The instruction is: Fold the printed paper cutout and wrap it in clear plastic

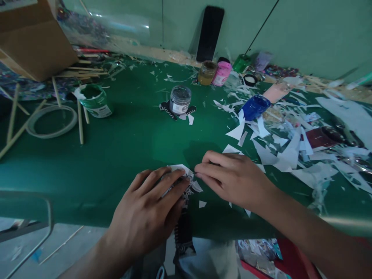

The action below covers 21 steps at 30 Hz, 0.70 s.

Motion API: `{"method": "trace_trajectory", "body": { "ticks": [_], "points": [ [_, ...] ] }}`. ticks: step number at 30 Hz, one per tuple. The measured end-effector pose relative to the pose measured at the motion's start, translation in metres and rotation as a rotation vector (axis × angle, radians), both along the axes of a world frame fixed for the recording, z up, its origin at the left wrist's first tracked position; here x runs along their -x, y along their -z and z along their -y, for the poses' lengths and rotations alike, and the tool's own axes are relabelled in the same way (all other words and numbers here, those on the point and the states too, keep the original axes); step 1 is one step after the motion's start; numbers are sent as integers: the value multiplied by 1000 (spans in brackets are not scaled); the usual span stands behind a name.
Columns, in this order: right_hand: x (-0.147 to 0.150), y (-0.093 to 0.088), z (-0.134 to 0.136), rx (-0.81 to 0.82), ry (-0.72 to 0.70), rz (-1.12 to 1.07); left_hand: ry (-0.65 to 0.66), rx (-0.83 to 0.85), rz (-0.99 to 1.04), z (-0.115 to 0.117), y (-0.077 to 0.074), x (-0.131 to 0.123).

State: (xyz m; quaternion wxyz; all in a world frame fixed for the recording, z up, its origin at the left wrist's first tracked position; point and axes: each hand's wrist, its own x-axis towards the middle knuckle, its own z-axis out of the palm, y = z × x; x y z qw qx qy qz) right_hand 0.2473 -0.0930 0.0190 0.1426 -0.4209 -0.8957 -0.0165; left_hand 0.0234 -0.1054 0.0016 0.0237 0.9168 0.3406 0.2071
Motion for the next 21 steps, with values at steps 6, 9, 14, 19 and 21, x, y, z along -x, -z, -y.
{"method": "trace_trajectory", "body": {
  "ticks": [6,9,14,19,21],
  "points": [
    [3,-2,1,-74,-17,80,-1,5,5,1,0,0],
    [5,-4,3,-84,-27,167,-3,-1,5,1,-1,0],
    [5,-5,6,-69,-28,202,0,7,9,2,-2,1],
    [4,-5,9,-72,4,213,-5,0,16,2,-1,0],
    [5,-6,10,-66,21,225,-5,-5,16,2,-1,0]
  ]
}}
